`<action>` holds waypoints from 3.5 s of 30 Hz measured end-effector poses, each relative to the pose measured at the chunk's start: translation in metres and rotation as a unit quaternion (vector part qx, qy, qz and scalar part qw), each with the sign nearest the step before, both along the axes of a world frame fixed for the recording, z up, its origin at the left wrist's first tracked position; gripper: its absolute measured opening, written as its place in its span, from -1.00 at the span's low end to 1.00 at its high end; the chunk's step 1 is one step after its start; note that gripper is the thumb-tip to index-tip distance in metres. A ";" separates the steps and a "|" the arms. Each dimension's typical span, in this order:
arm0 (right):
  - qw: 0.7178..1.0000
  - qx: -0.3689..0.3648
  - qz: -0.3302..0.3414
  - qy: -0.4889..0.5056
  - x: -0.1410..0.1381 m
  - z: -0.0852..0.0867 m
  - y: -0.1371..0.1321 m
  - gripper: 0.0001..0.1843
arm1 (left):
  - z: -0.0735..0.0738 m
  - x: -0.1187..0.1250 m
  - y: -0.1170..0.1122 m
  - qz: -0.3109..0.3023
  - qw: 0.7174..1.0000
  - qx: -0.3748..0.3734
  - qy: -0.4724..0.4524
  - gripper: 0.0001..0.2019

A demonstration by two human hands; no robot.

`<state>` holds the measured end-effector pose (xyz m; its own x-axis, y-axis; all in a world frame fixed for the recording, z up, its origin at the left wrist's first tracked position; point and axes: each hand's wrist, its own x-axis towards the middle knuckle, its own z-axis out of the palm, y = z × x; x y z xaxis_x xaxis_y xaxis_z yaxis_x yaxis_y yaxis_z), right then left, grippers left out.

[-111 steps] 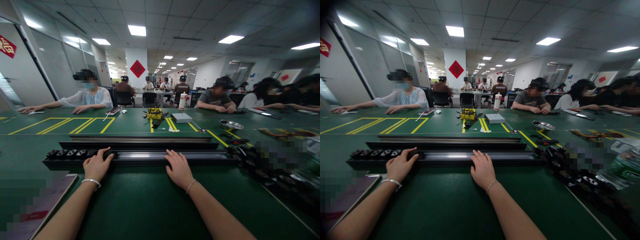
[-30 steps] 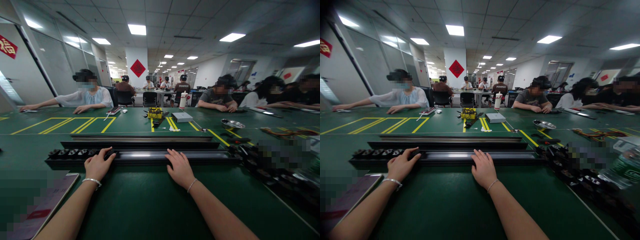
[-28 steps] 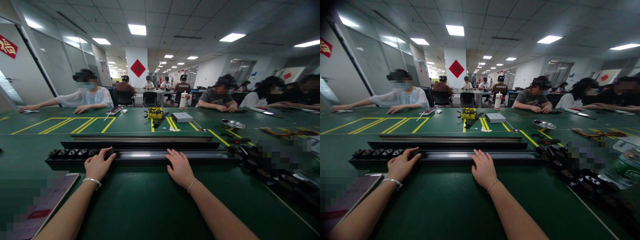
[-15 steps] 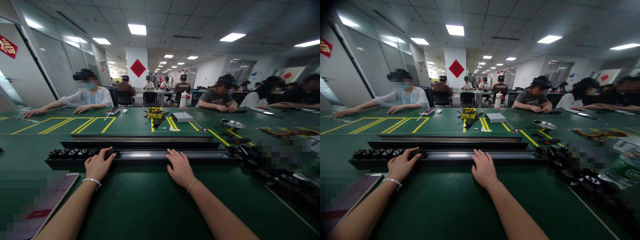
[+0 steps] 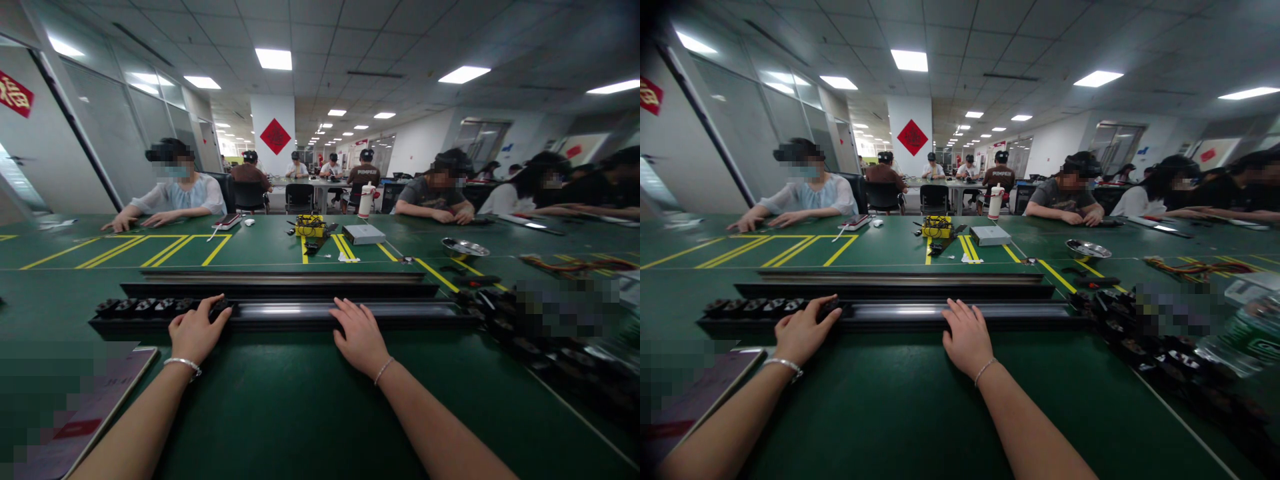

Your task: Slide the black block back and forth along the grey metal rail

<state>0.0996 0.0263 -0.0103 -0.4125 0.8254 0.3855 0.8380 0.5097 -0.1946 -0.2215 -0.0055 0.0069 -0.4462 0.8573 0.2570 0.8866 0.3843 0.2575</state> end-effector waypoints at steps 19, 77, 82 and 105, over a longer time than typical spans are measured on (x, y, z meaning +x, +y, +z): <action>1.000 -0.007 -0.001 0.002 -0.001 0.003 -0.002 -0.57 | -0.004 0.001 0.002 -0.002 1.000 0.007 0.004 -0.49; 1.000 -0.007 -0.011 0.005 -0.003 0.003 -0.005 -0.58 | -0.003 -0.009 0.009 0.016 0.996 -0.085 0.032 -0.46; 1.000 -0.009 -0.009 0.014 -0.002 0.003 -0.006 -0.59 | -0.008 -0.013 0.011 0.017 0.994 -0.100 0.045 -0.44; 1.000 0.027 -0.008 0.010 -0.001 -0.003 -0.004 -0.54 | 0.003 -0.003 0.004 -0.010 0.997 -0.075 -0.006 -0.40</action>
